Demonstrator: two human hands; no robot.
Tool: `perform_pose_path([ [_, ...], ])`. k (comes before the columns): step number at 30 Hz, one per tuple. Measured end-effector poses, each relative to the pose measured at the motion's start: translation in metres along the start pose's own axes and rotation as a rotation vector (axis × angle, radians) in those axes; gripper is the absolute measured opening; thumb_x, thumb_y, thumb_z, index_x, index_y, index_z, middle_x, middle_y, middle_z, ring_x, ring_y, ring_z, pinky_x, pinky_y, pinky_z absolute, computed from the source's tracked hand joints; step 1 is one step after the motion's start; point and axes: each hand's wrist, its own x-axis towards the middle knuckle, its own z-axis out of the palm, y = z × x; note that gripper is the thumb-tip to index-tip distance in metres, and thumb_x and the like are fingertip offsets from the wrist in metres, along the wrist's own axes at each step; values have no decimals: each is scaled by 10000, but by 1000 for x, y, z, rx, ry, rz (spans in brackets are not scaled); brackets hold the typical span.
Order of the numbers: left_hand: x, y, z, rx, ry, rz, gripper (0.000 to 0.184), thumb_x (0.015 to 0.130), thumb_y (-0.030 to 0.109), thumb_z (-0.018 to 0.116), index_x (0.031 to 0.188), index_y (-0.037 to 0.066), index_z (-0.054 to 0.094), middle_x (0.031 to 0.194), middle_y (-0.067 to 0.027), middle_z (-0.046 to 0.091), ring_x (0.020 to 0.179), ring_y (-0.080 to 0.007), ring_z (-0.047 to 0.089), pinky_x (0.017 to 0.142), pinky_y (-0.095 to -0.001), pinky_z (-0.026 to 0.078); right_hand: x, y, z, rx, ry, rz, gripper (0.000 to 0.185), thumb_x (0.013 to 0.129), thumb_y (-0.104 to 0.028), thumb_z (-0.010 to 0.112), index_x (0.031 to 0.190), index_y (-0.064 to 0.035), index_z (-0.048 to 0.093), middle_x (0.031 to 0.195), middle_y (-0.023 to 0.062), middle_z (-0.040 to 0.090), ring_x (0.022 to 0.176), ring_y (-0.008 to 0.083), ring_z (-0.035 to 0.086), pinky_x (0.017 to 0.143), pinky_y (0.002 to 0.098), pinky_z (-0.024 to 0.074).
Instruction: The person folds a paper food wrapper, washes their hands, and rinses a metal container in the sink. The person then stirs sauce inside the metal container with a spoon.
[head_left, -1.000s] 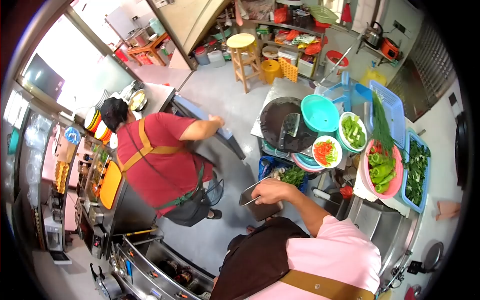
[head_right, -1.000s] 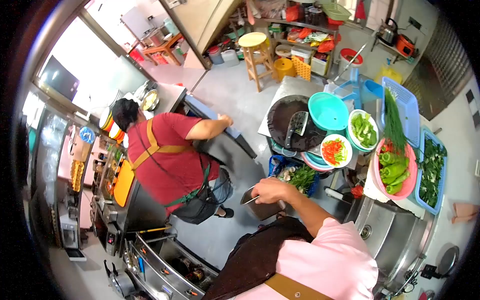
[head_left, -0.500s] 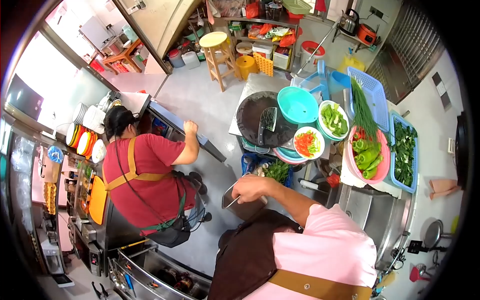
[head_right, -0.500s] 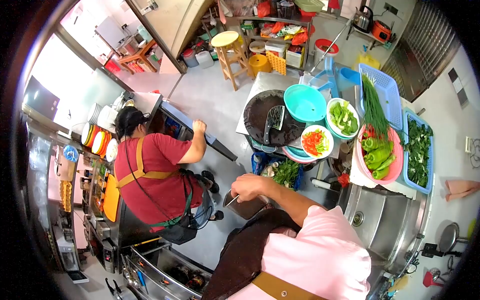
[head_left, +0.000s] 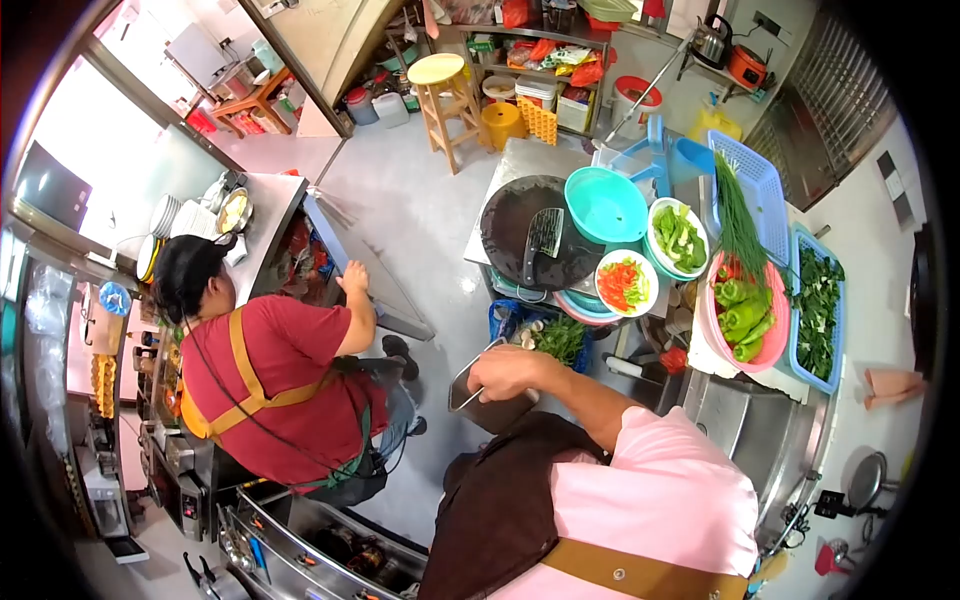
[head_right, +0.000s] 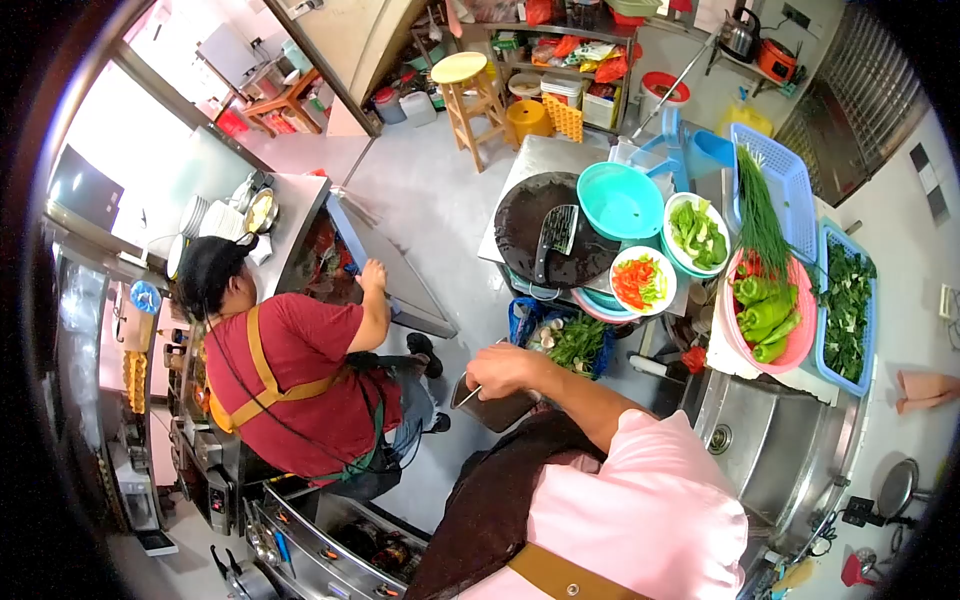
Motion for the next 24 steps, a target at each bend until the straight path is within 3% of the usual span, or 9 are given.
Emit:
perform_pose_path([
  [4,-6,-6,2,-39,13,2,190,922,177,617,843,38,721,765,-78,674,694,-235,625,645,-409,497,3,10,13,76,101,-87,211,821,-255,674,927,-75,706,828,164,685,865,383,655,742,479,492],
  [7,-12,-14,4,-82,27,-1,190,921,179,618,846,39,722,768,-80,676,697,-237,626,647,-409,498,1,3,-1,21,13,-34,246,834,-271,680,998,-94,723,879,160,704,897,374,665,767,466,503],
  [19,-29,-39,10,-146,60,-47,189,919,187,620,858,43,726,782,-88,683,709,-243,634,655,-410,501,18,0,-16,12,48,-31,238,834,-261,687,998,-92,724,863,168,702,877,379,665,769,465,504],
  [24,-32,-44,9,-154,65,-59,189,918,191,620,863,45,727,788,-91,685,714,-245,637,658,-411,502,28,-12,-14,-5,-42,-17,242,831,-257,685,1008,-98,731,913,166,714,934,382,665,818,469,511],
])
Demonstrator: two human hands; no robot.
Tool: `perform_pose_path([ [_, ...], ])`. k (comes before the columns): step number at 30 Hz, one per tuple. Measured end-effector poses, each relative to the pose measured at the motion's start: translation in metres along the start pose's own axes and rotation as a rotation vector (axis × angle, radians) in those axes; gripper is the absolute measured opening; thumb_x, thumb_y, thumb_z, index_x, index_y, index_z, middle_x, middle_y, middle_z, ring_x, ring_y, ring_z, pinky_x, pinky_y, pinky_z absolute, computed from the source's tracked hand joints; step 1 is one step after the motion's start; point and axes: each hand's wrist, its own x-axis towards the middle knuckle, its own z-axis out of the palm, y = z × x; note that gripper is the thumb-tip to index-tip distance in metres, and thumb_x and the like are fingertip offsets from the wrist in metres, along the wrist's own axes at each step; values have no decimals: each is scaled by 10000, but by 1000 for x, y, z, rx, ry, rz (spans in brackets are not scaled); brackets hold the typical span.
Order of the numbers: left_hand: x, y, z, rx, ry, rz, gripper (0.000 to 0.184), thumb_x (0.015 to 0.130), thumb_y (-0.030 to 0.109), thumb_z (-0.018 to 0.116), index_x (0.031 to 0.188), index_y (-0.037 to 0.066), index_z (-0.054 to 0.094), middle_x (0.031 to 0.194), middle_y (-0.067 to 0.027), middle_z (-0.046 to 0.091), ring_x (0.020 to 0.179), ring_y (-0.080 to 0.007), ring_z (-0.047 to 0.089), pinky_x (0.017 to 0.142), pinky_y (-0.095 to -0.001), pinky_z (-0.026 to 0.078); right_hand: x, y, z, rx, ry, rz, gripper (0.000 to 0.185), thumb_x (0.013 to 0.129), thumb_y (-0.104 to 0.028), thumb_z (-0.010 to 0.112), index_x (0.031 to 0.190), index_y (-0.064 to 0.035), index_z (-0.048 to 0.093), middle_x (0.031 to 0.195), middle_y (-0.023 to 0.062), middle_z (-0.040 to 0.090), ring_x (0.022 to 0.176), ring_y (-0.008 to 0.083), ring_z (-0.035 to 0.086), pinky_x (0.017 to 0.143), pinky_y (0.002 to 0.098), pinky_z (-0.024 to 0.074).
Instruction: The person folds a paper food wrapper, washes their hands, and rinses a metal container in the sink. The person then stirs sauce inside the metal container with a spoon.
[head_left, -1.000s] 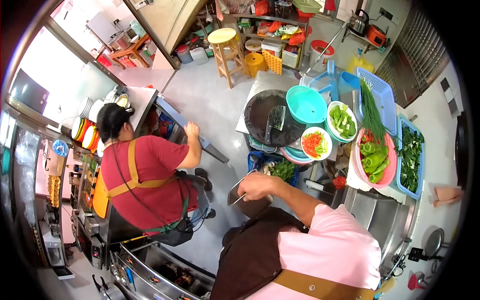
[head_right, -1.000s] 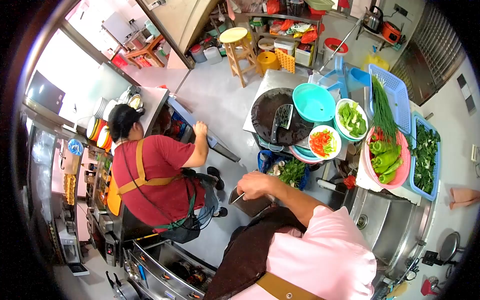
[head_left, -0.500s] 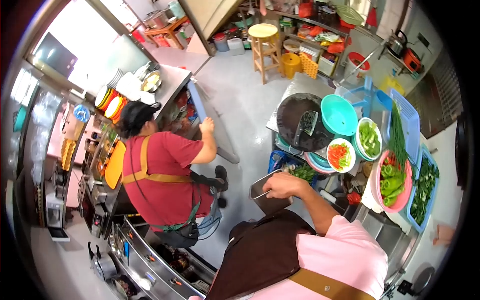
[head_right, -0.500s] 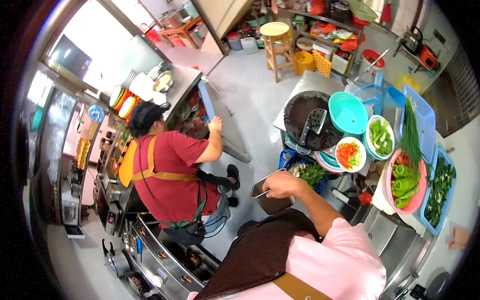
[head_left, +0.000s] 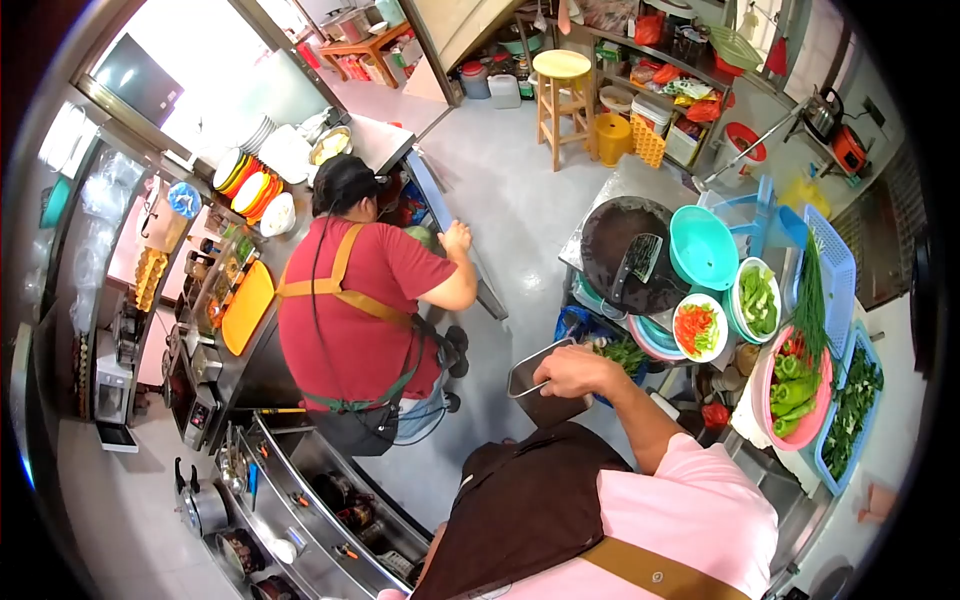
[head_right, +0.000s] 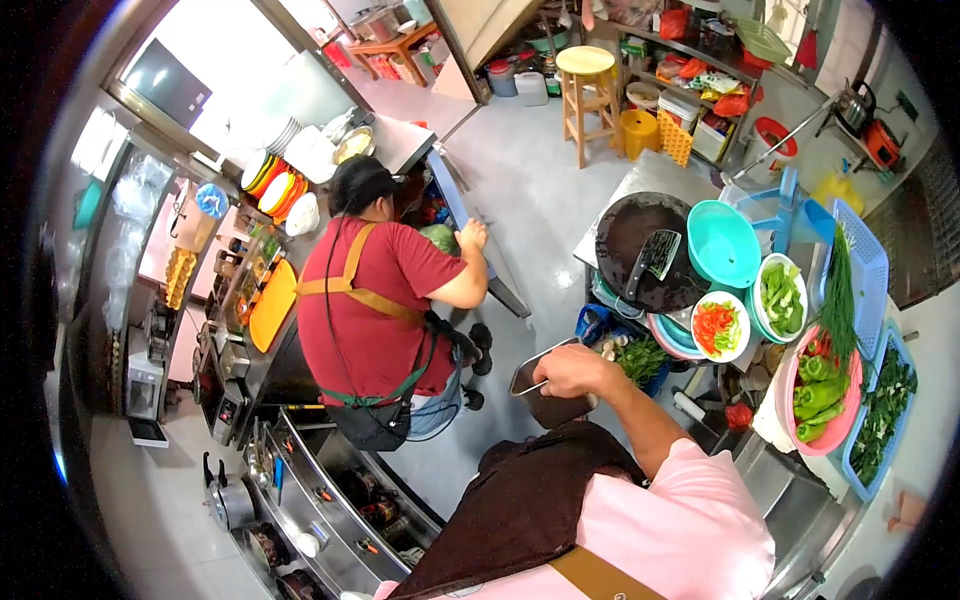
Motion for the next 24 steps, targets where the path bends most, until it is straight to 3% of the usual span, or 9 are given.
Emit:
perform_pose_path([
  [22,-5,4,0,17,-9,6,191,914,205,624,884,52,734,813,-105,698,736,-257,650,672,-413,507,0,-5,9,-3,-7,21,247,830,-254,685,1024,-109,737,924,156,719,945,364,671,822,465,516],
  [24,-3,5,2,18,-13,5,192,913,207,624,886,52,734,815,-107,699,738,-258,651,673,-413,508,-2,-1,14,1,32,-1,230,830,-259,687,995,-105,727,866,162,703,901,372,665,777,473,505],
])
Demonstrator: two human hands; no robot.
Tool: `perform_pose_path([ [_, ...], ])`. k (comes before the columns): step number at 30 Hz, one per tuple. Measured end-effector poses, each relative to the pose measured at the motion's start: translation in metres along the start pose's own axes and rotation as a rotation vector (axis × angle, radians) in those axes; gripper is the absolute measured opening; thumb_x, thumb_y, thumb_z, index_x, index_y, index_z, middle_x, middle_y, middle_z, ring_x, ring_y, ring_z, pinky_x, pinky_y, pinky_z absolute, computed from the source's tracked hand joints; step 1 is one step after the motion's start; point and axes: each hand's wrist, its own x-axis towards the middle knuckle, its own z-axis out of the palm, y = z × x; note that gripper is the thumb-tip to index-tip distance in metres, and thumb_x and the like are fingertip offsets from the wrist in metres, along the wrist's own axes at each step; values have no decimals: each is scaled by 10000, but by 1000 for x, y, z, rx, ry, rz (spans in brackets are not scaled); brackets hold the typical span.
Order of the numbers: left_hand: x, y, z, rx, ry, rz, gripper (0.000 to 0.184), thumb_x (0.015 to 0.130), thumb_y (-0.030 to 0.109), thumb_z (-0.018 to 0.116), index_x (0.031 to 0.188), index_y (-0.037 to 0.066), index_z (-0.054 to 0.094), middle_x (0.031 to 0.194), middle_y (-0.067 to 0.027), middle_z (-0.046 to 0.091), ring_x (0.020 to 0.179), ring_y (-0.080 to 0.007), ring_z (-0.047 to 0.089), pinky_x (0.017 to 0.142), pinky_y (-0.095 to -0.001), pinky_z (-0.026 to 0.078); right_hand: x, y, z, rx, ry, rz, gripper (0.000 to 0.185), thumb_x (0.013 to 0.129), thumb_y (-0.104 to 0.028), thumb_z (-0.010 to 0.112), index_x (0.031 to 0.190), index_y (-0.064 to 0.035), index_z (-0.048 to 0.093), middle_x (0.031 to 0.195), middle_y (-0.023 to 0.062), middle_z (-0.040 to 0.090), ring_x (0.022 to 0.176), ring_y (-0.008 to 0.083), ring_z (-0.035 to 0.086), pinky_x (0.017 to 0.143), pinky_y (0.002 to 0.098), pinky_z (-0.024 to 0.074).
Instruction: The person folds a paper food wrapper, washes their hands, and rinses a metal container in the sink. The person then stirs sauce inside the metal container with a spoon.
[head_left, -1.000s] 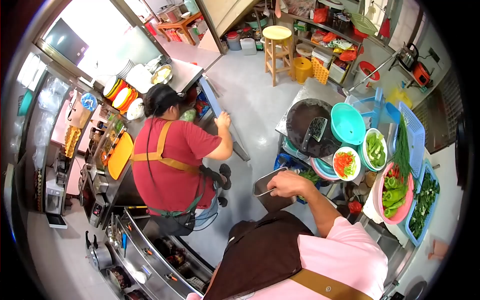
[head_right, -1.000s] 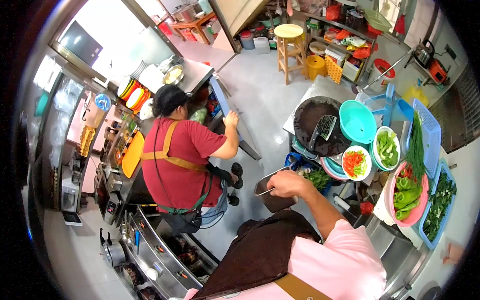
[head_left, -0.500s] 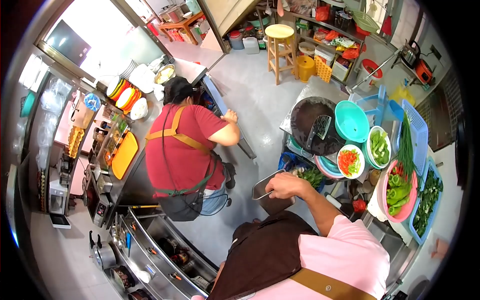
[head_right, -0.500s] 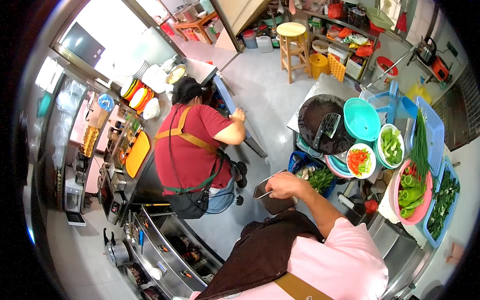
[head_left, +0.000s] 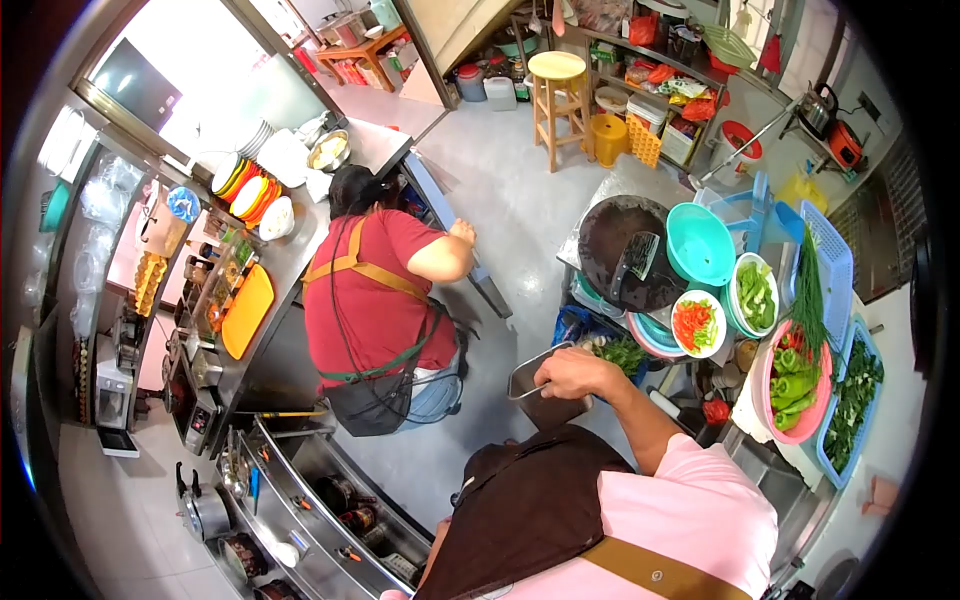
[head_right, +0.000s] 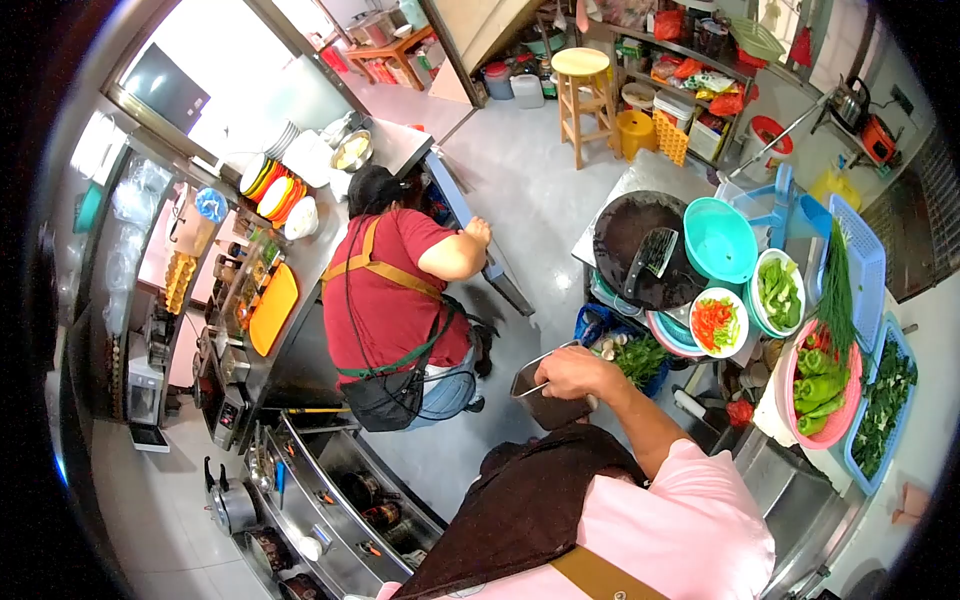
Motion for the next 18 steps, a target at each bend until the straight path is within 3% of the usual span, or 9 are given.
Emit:
perform_pose_path([
  [18,5,-8,7,15,-7,43,197,910,219,627,904,58,740,836,-118,709,756,-267,662,685,-415,512,-16,14,9,-33,113,52,203,857,-249,685,992,-101,723,838,173,701,842,384,670,727,465,506],
])
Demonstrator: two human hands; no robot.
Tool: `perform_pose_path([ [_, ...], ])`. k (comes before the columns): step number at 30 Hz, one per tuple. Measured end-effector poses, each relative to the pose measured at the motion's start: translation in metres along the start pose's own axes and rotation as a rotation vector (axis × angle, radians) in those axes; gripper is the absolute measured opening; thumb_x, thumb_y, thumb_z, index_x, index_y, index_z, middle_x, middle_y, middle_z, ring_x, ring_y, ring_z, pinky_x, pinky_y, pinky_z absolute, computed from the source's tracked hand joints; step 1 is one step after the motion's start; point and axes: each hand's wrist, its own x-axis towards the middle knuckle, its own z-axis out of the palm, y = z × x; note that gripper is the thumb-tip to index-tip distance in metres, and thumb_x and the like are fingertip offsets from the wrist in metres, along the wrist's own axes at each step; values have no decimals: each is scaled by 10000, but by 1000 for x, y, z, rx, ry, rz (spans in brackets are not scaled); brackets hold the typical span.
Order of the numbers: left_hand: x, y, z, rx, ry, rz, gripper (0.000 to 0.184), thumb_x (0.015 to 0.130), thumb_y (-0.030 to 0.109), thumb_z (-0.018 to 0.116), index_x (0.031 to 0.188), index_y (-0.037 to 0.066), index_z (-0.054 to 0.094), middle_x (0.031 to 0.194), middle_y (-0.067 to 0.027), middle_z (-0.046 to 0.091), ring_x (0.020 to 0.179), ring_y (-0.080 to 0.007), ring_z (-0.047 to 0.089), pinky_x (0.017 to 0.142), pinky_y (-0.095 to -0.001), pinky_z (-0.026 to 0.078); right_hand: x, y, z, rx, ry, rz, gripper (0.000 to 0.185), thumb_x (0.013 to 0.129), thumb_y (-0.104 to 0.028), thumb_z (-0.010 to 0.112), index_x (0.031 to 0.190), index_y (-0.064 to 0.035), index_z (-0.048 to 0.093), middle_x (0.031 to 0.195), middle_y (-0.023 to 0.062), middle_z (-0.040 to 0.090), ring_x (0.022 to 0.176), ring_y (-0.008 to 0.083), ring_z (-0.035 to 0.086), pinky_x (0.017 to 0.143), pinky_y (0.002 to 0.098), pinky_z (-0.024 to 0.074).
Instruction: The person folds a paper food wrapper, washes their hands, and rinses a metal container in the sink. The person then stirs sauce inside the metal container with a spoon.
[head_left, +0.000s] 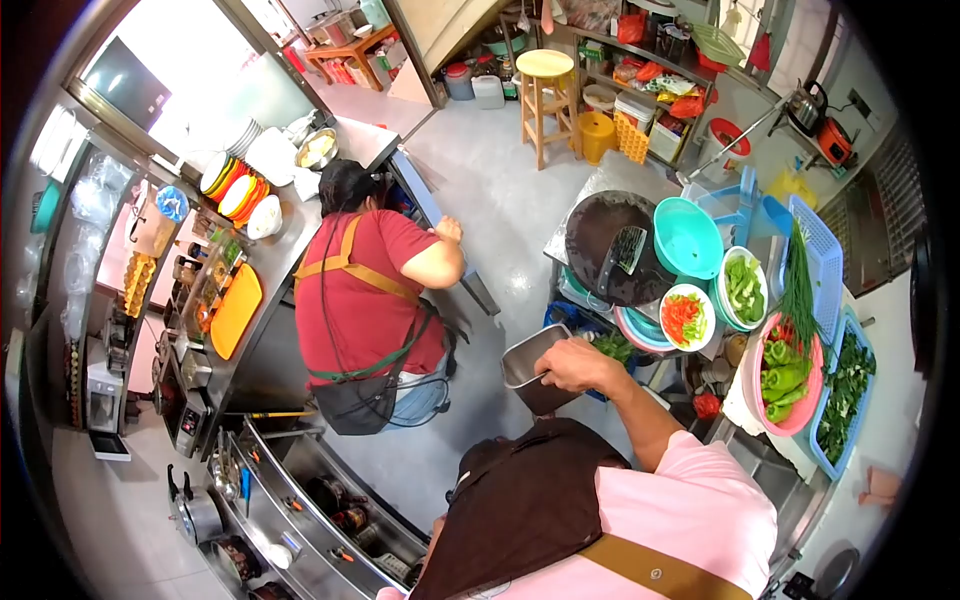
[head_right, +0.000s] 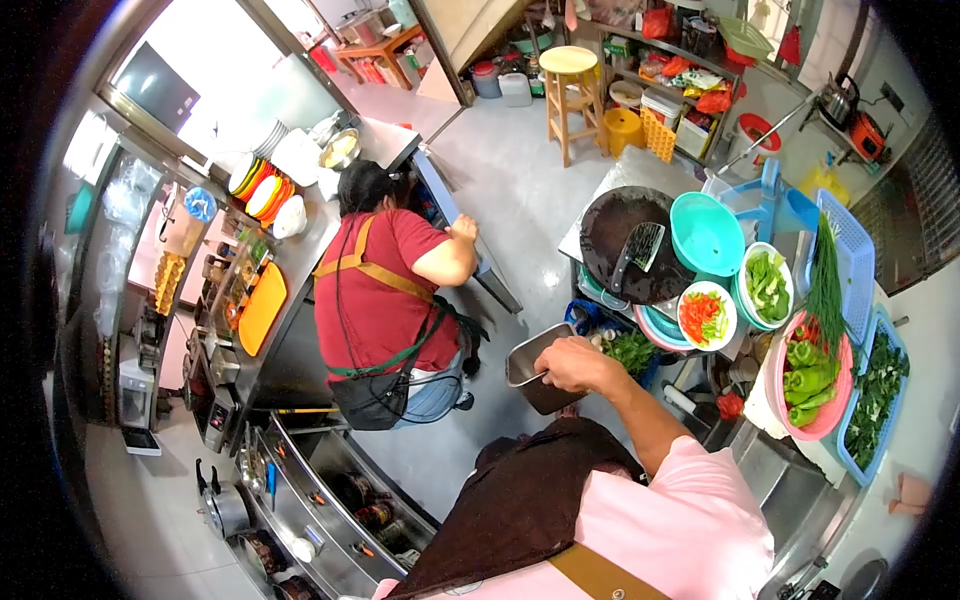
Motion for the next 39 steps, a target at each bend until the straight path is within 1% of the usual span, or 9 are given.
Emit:
perform_pose_path([
  [5,4,-5,1,1,3,17,198,909,222,627,909,60,741,841,-121,712,761,-269,665,688,-415,513,-1,1,1,25,18,9,191,855,-237,680,978,-98,720,822,187,688,812,394,663,693,466,496],
  [8,3,-8,0,0,2,27,199,908,224,628,912,61,742,845,-123,713,764,-271,667,690,-416,514,-3,0,2,21,11,43,195,845,-212,713,1013,-118,747,873,178,714,857,381,682,739,466,510],
  [11,4,-8,0,-2,10,34,201,908,226,628,915,62,743,848,-125,715,767,-272,669,692,-416,515,-2,6,4,-4,-29,34,192,839,-206,712,1010,-126,751,870,171,717,855,377,684,733,463,518],
  [17,4,-9,5,4,11,40,203,906,230,629,921,64,745,855,-129,718,773,-275,673,695,-417,516,-5,10,7,9,34,28,187,828,-205,710,991,-123,753,866,171,716,855,375,686,728,466,521],
  [20,3,-10,6,1,16,39,205,906,232,630,924,65,746,859,-131,720,776,-277,675,697,-417,517,-5,5,0,-8,12,55,202,831,-204,707,1009,-122,754,876,174,718,862,376,684,743,465,521],
  [27,3,3,14,-34,32,31,208,904,237,631,931,67,748,867,-135,724,783,-280,679,702,-418,519,0,7,-11,18,8,38,226,835,-198,701,1042,-123,755,901,183,719,886,380,680,778,460,523],
  [33,-1,15,16,-87,47,-2,211,903,241,631,937,69,749,873,-139,727,789,-283,683,706,-418,520,29,13,-12,-8,-33,16,223,851,-225,696,1040,-124,755,899,183,718,888,386,678,779,468,524],
  [36,3,21,14,-92,46,-26,213,903,243,632,940,70,750,877,-141,729,792,-285,684,708,-418,521,48,14,-17,42,-47,29,222,836,-225,675,1010,-104,741,881,181,705,894,386,659,784,462,508],
  [39,8,33,6,-84,40,-46,215,902,245,632,942,71,751,880,-143,731,795,-286,686,710,-419,522,73,20,-26,20,-69,-11,225,832,-225,677,1010,-103,741,889,187,704,895,389,657,787,459,508],
])
